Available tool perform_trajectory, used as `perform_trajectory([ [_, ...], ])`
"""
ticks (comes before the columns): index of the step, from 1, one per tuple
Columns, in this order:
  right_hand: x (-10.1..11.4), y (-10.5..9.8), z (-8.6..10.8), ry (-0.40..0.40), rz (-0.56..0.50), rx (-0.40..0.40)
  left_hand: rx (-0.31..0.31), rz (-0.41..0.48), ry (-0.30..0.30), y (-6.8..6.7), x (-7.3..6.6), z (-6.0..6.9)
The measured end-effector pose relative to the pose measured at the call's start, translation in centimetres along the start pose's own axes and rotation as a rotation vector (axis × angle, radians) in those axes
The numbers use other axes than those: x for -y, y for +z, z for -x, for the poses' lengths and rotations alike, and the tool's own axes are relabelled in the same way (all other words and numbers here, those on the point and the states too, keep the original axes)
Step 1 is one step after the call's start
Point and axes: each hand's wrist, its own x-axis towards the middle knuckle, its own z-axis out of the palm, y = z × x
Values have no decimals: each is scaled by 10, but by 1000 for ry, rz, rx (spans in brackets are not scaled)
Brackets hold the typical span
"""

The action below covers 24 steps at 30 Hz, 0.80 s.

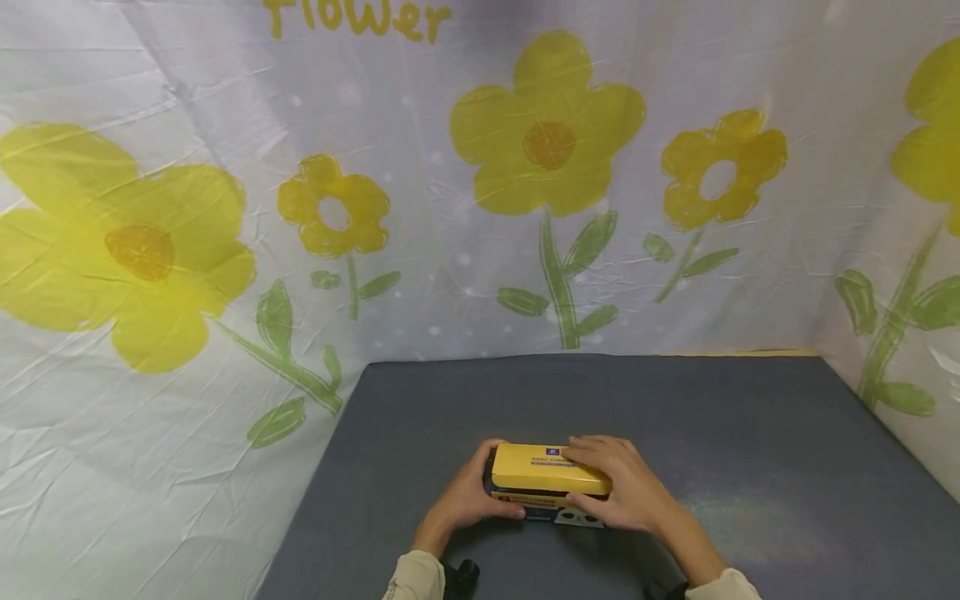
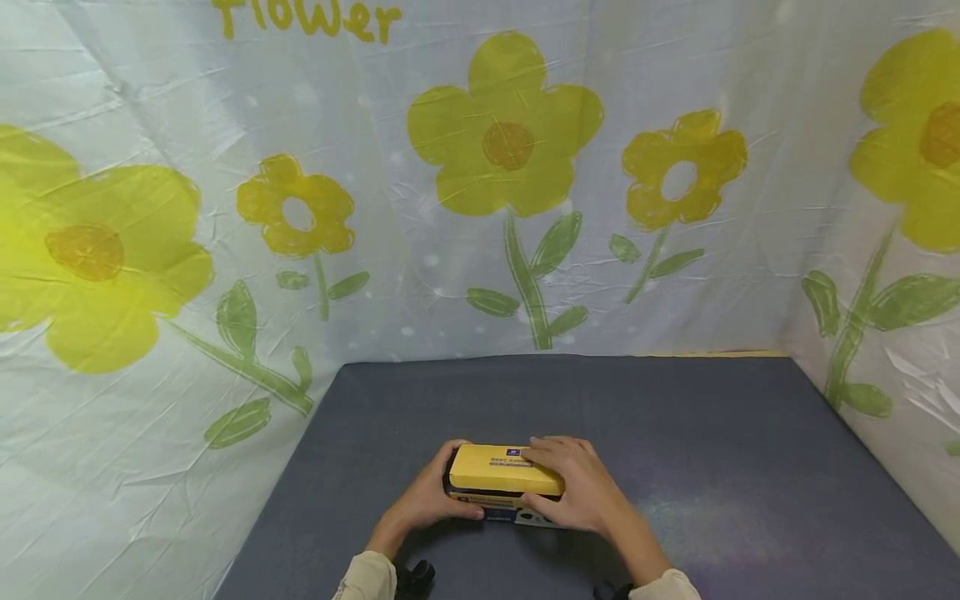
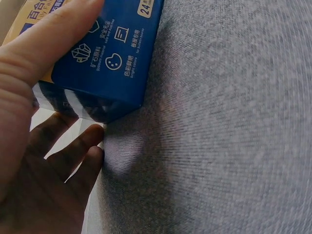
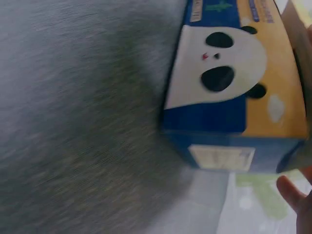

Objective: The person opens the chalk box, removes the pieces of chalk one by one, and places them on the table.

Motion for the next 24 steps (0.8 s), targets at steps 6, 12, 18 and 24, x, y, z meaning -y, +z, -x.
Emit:
perform_trajectory([
  [6, -11, 1, 21, 2, -64, -224, -2, 21, -6, -1, -2, 0],
  [12, -19, -2, 37, 76, -116, -306, 2, 8, -6, -2, 3, 0],
  [18, -21, 1, 46, 142, -114, -320, 15, 25, -5, -1, 7, 0],
  [24, -23, 5, 48, 116, -96, -343, 11, 30, -22, 1, 7, -1],
])
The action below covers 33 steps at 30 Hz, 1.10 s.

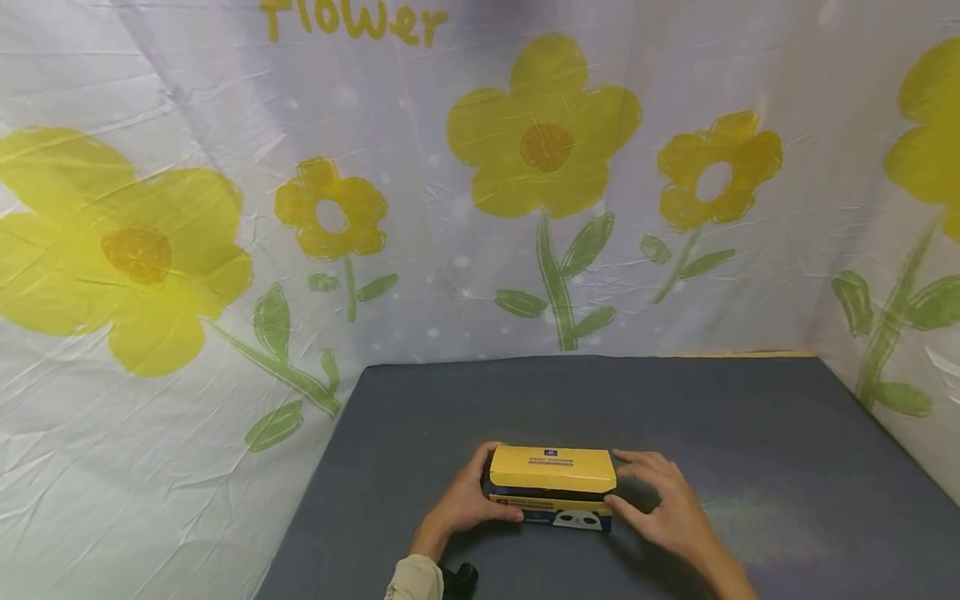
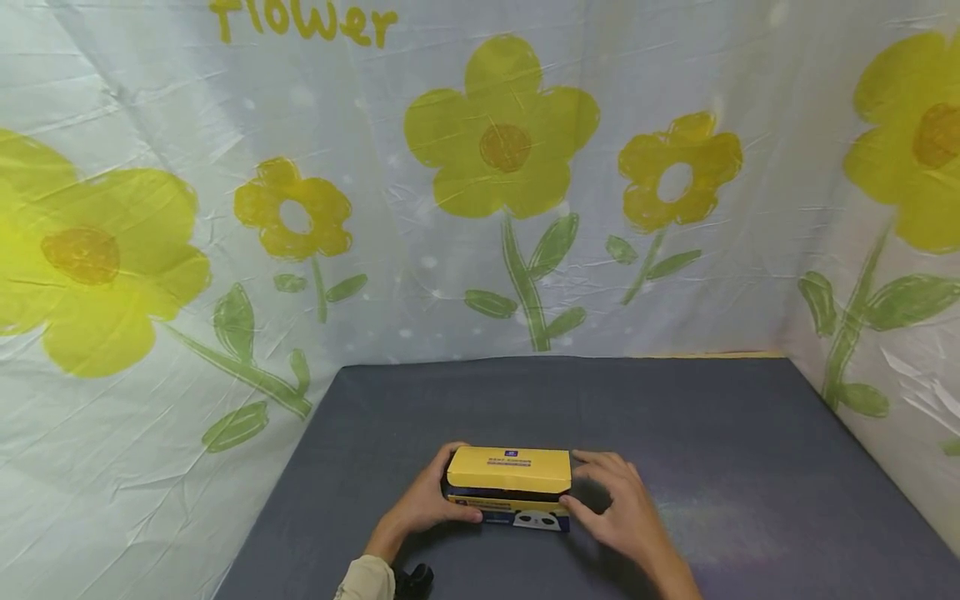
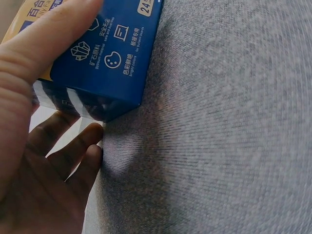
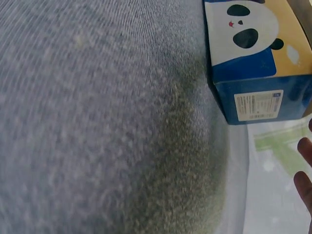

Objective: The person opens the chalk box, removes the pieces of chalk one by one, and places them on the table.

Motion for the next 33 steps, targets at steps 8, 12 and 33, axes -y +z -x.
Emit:
perform_trajectory([
  [8, 0, 3, -1, -43, -23, -68, 12, 10, -4, 0, -2, 1],
  [12, 3, 3, -3, -53, -32, -103, 20, -6, -24, 0, -1, 2],
  [33, 2, 10, -42, -71, 10, -168, -4, -68, -81, -2, -3, 1],
])
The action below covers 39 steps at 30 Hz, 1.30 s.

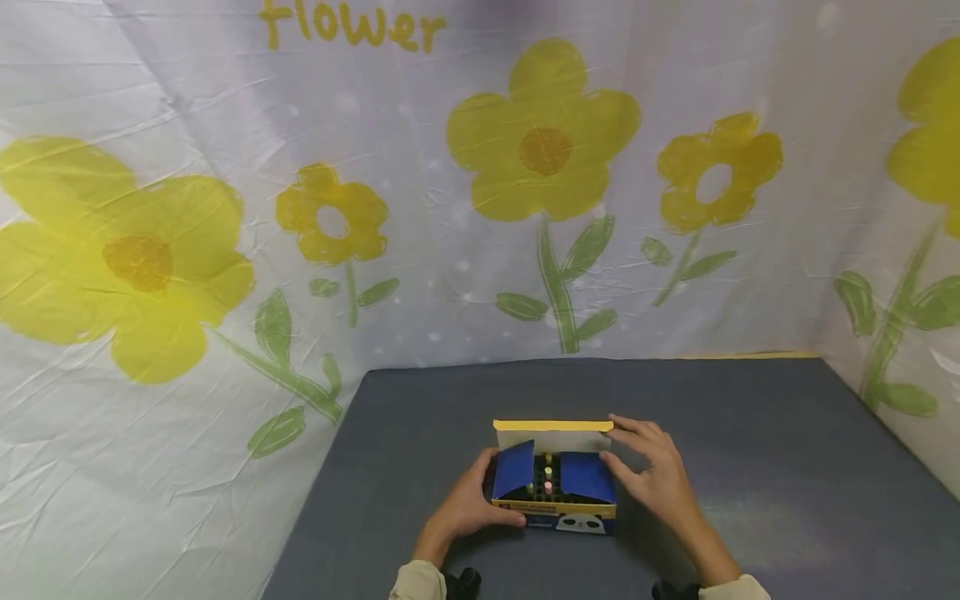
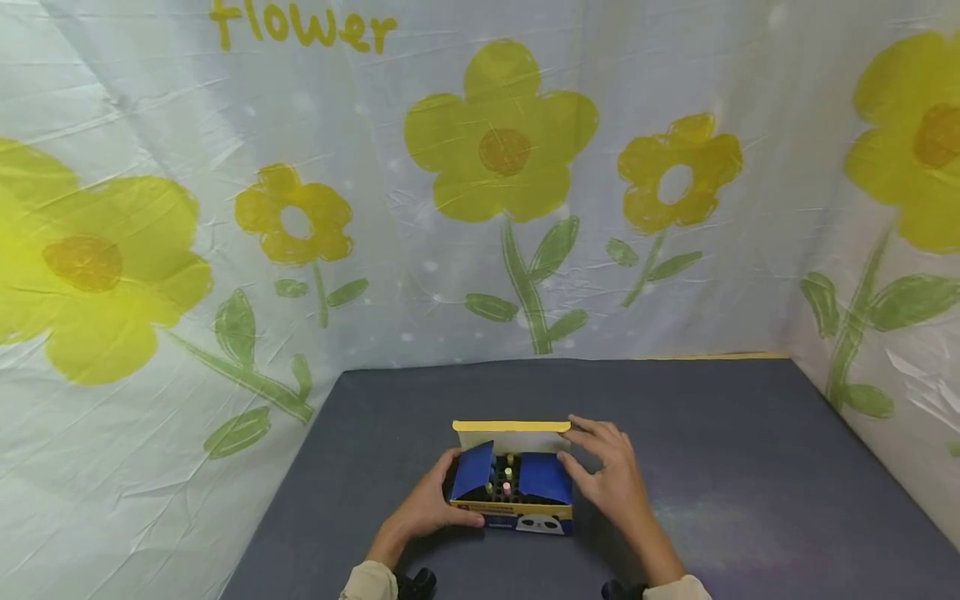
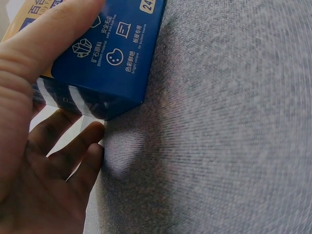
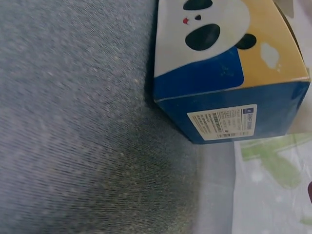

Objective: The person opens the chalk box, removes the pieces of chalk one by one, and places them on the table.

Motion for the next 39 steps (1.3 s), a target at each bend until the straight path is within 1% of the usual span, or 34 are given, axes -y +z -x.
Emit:
perform_trajectory([
  [5, -5, 4, -5, 0, 14, 10, 1, 12, 13, -1, 0, 0],
  [11, -13, 11, -7, 38, 27, 36, 6, 34, 35, 0, -1, 1],
  [16, -18, 16, -5, 95, 10, 70, 8, 54, 32, 1, -1, 2],
  [18, -21, 17, -5, 113, 6, 81, 1, 54, 20, 1, -1, 1],
  [21, -25, 19, -5, 120, 0, 91, -8, 46, 18, 1, 0, 1],
  [27, -33, 20, -7, 137, -33, 118, -5, 47, 11, 2, 0, 1],
  [33, -37, 19, -7, 203, -77, 162, -3, 56, 2, 3, 1, 0],
  [39, -38, 17, -7, 329, -166, 252, -3, 51, 4, 1, 1, 0],
])
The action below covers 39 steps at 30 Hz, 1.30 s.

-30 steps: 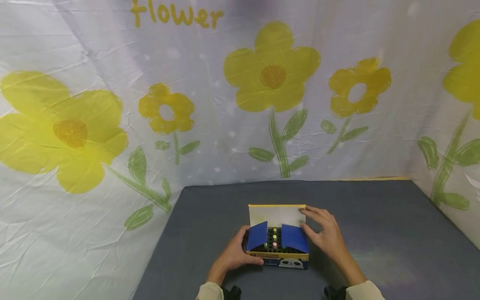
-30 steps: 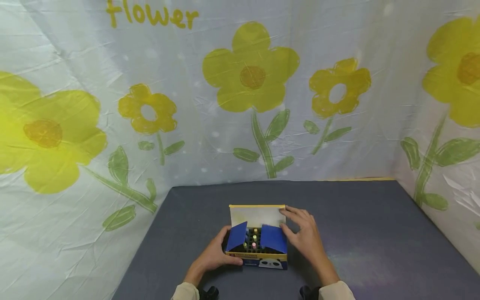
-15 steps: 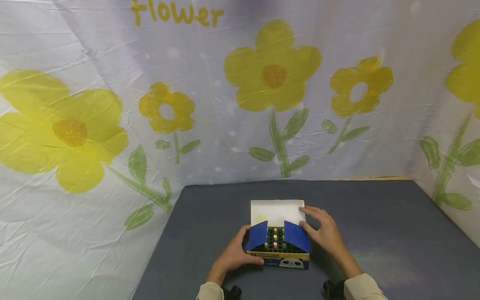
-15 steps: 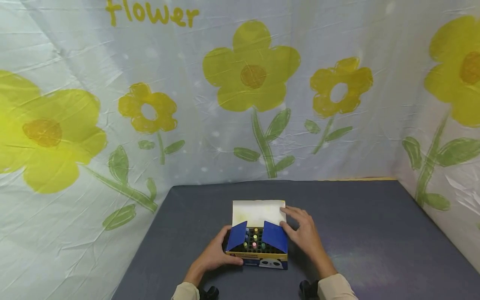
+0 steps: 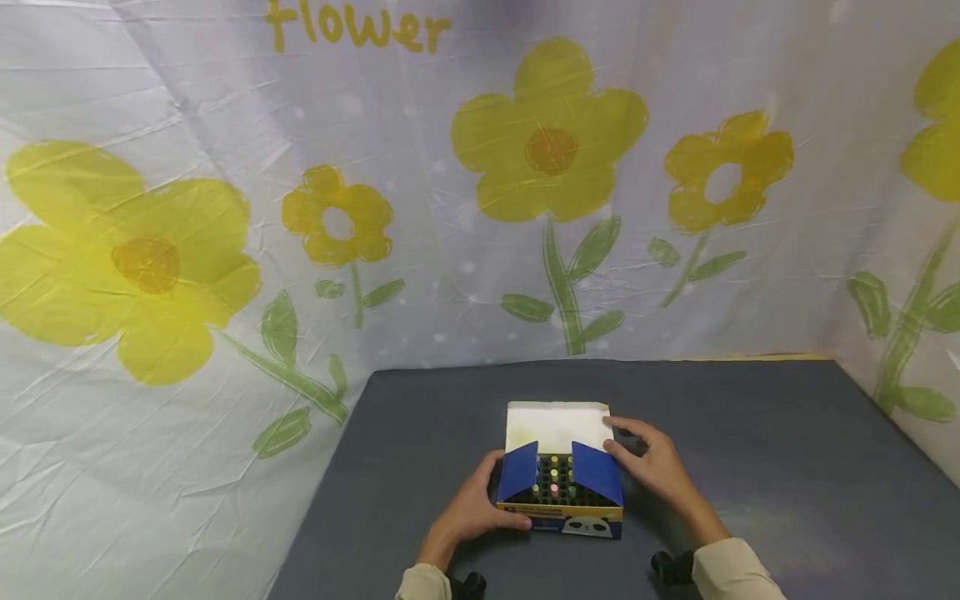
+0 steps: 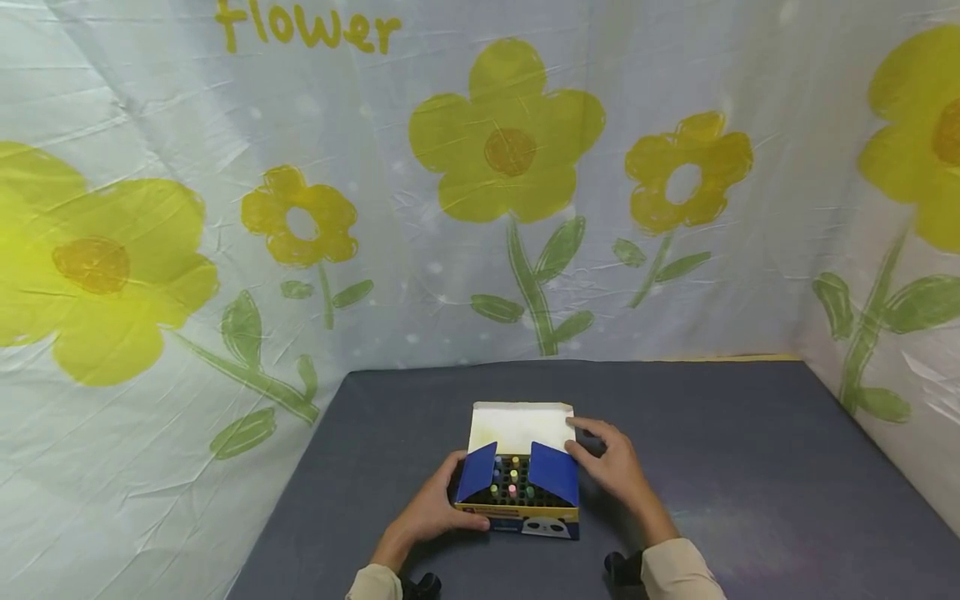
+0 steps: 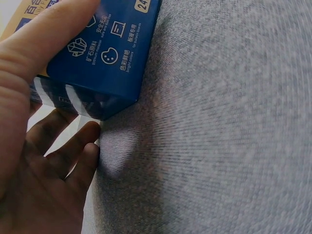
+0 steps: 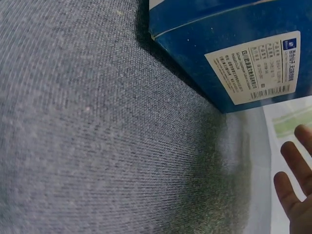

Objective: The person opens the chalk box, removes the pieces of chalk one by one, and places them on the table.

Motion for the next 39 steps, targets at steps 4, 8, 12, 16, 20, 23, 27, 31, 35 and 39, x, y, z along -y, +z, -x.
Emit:
perform_trajectory([
  [4, -3, -2, 1, 63, -30, 39, -2, -5, 1, 2, 0, 0],
  [8, -5, -3, 1, 81, -52, 62, -6, 5, 9, 4, 2, -1],
  [12, -3, -4, 4, 108, -59, 85, -11, 7, 17, 7, 2, 0],
  [16, 0, -7, 6, 158, -61, 119, -21, -7, 21, 10, 3, 1],
  [20, 5, -9, 7, 170, -62, 128, -27, -16, 23, 13, 2, 2],
  [23, 8, -11, 9, 127, -56, 92, -27, -24, 26, 12, 2, 4],
  [27, 15, -13, 13, 55, -29, 32, -28, -17, 42, 9, 2, 9],
  [31, 21, -18, 17, 15, 14, 36, -35, 34, 83, 4, 0, 15],
  [35, 25, -27, 20, -11, 78, 85, -81, 31, 111, -2, -6, 21],
  [39, 27, -34, 21, -47, 168, 140, -139, -86, 159, -9, -14, 21],
])
